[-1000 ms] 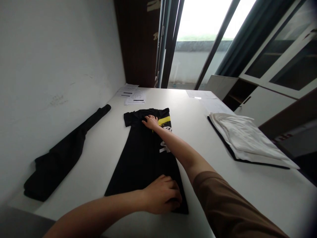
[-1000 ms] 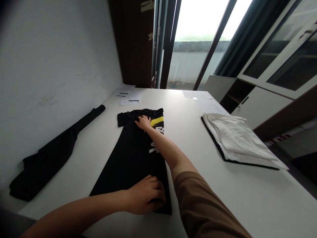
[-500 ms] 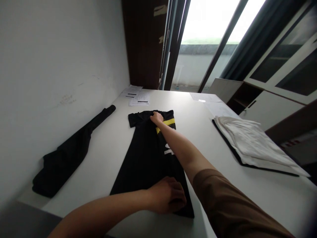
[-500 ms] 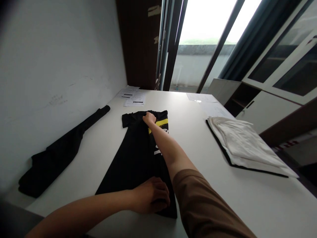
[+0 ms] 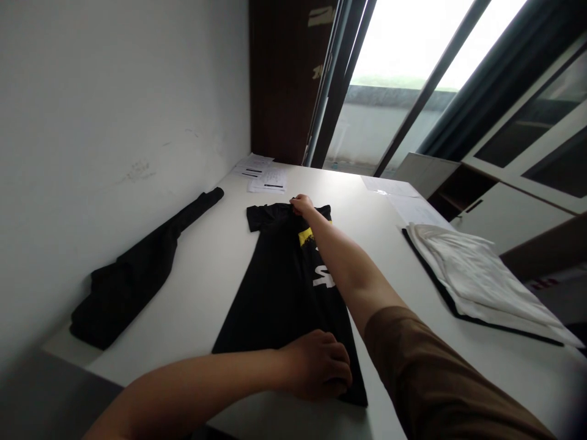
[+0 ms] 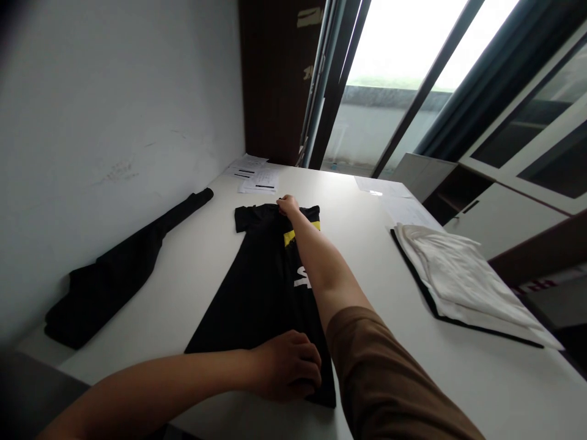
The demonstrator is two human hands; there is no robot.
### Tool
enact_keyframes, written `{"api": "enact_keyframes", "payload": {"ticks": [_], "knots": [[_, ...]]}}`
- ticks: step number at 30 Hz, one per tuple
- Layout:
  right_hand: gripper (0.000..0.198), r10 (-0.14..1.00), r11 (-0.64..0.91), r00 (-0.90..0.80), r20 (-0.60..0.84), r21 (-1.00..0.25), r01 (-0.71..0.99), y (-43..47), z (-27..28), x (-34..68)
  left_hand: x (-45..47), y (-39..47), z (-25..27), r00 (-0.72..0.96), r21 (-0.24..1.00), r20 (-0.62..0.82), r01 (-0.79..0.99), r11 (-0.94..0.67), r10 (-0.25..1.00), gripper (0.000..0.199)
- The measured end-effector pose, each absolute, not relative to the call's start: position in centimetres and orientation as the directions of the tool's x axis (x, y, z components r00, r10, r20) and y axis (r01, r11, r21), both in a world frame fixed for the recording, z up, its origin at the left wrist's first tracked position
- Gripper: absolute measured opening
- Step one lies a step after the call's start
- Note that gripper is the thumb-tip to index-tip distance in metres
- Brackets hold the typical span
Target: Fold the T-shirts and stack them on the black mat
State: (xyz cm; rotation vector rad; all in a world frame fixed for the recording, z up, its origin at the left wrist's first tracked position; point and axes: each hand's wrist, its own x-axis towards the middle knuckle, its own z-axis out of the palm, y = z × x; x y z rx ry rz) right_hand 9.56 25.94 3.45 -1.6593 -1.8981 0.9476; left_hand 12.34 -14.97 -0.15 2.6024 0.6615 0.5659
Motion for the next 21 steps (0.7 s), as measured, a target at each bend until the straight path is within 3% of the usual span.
{"api": "enact_keyframes", "payload": {"ticks": [4, 7, 9, 12, 15, 18, 21], "knots": [[0.021, 0.887, -0.013, -0.385, -0.255, -0.847, 0.532, 25.3, 2.9, 10.4, 12.1, -15.0, -0.1, 0.802, 0.464, 0.299, 0.351, -0.813, 0.517, 0.017], [0.024, 0.869, 0.042, -0.438, -0.232, -0.845, 0.533, 24.4, 2.4, 11.1, 12.1, -14.9, -0.1, 0.795, 0.48, 0.319, 0.335, -0.811, 0.517, 0.017], [0.026, 0.903, 0.15, -0.4, -0.154, -0.76, 0.632, 23.5, 2.0, 11.4, 12.0, -14.8, 0.0, 0.797, 0.491, 0.304, 0.338, -0.803, 0.522, 0.015], [0.03, 0.921, 0.331, -0.388, -0.028, -0.468, 0.82, 21.5, 1.2, 11.5, 12.1, -14.8, 0.2, 0.802, 0.501, 0.261, 0.363, -0.785, 0.537, 0.014], [0.045, 0.906, 0.415, -0.422, 0.019, -0.227, 0.881, 19.3, 0.3, 11.3, 12.2, -14.8, 0.5, 0.8, 0.504, 0.231, 0.389, -0.771, 0.554, 0.015], [0.041, 0.906, 0.419, -0.422, 0.006, -0.149, 0.896, 18.1, -0.3, 11.1, 12.2, -14.8, 0.9, 0.802, 0.503, 0.206, 0.405, -0.764, 0.56, 0.016], [0.033, 0.904, 0.425, -0.427, 0.029, -0.162, 0.89, 18.1, -0.2, 11.3, 12.3, -14.8, 1.0, 0.805, 0.486, 0.192, 0.418, -0.767, 0.561, 0.016]]}}
